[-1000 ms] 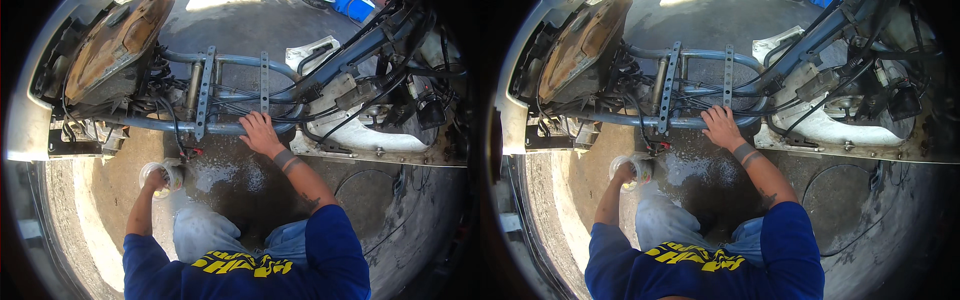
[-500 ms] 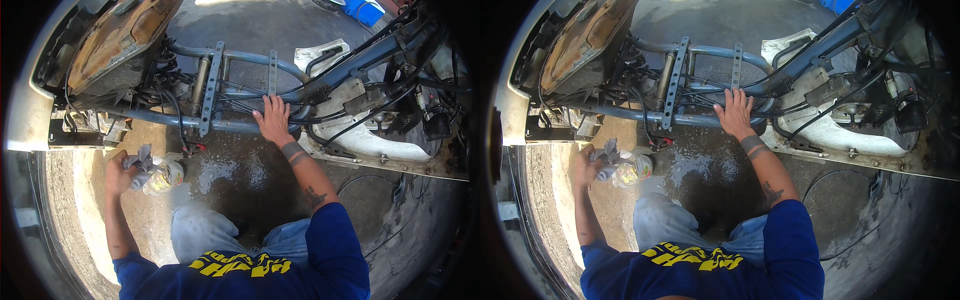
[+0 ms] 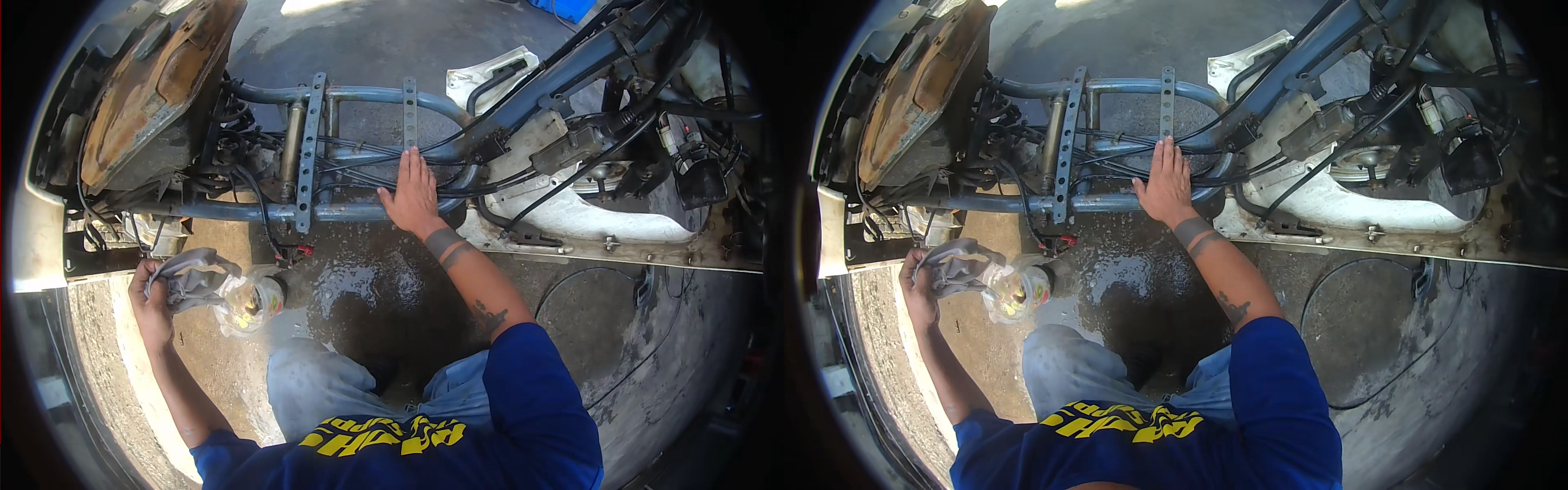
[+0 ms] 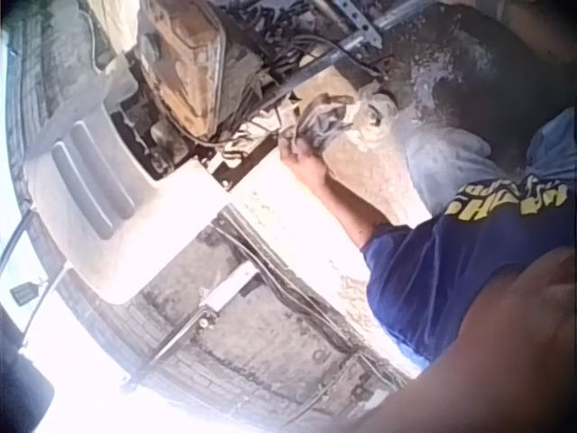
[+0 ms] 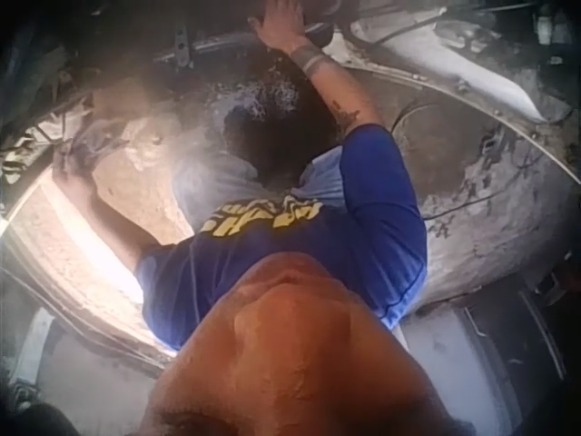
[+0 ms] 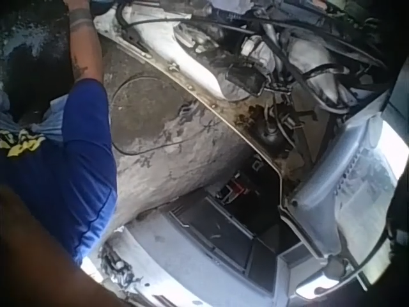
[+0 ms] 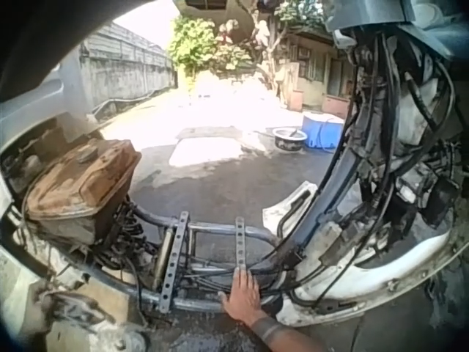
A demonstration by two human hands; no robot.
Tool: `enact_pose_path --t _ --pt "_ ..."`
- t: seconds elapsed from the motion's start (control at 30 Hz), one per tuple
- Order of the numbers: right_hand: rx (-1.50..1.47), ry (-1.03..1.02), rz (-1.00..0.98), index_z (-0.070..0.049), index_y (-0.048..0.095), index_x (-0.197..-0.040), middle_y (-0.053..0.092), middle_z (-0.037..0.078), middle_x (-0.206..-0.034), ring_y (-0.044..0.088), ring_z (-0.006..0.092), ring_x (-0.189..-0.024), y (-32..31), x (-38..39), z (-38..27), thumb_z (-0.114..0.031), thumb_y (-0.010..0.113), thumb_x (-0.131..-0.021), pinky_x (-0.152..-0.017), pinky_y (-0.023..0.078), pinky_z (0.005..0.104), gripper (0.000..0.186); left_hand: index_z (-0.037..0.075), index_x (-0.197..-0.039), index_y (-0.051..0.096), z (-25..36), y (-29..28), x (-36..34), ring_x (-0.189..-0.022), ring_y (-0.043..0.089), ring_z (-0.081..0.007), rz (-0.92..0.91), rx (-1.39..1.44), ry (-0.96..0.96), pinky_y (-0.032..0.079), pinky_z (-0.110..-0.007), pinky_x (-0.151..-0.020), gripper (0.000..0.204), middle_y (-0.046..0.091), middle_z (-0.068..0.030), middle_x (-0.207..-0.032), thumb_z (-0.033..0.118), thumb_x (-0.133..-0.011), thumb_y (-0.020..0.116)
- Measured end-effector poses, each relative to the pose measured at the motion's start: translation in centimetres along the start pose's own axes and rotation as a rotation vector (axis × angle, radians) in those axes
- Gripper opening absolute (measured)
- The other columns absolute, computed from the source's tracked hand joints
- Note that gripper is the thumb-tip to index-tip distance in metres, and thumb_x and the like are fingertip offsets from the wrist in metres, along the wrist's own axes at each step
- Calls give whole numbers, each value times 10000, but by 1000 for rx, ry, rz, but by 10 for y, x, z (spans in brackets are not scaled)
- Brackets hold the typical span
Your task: Clean the internal frame and components of a partially disassembled motorcycle.
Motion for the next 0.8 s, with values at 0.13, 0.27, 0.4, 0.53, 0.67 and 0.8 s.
enact_pose_path --t 0.13,0.27,0.4,0.53,0.67,0.8 --pt "10 77 30 111 224 -1505 181 303 -1586 265 435 -1437 -14 6 32 -357 643 -894 -1155 241 558 876 13 -1053 591 52 59 -9 -813 572 -89 76 380 -7 472 -222 -739 217 596 -31 -940 -8 -876 467" --pt "56 9 49 118 293 -1472 234 317 -1558 269 424 -1434 -10 3 0 -282 642 -863 -1141 245 536 807 4 -1088 581 58 74 -20 -862 622 -138 -167 448 93 515 -265 -796 236 619 -85 -1000 37 -874 487" --pt "85 -99 165 100 426 -1397 330 287 -1520 326 397 -1409 -19 11 -9 -229 593 -860 -1118 282 542 651 28 -1029 546 91 145 -37 -843 615 -154 -238 754 108 515 -282 -781 158 569 -68 -896 153 -932 531" --pt "50 -213 140 82 500 -1329 383 258 -1499 368 380 -1387 -25 29 -11 -201 574 -869 -1106 298 547 544 67 -1018 537 134 222 -63 -903 574 -159 -370 1081 121 479 -335 -841 168 542 -42 -951 234 -1009 542" --pt "120 -185 140 78 523 -1297 403 260 -1478 344 381 -1406 -20 49 -9 -285 562 -932 -1085 296 590 516 59 -987 558 223 303 -64 -833 591 -150 -476 1129 193 499 -299 -763 164 543 -39 -919 215 -1021 524" --pt "56 -140 62 51 443 -1427 287 253 -1569 216 387 -1488 -17 60 -12 -444 574 -944 -1167 173 628 704 37 -1006 611 336 371 -61 -774 598 -125 -428 1172 307 500 -276 -714 182 603 -48 -957 199 -1026 531"
Point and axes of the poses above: each hand's wrist, its own x-axis away from the middle knuckle, its own y-axis out of the palm, z = x × y, the point moved 9 cm from there along -x, towards the middle knuckle
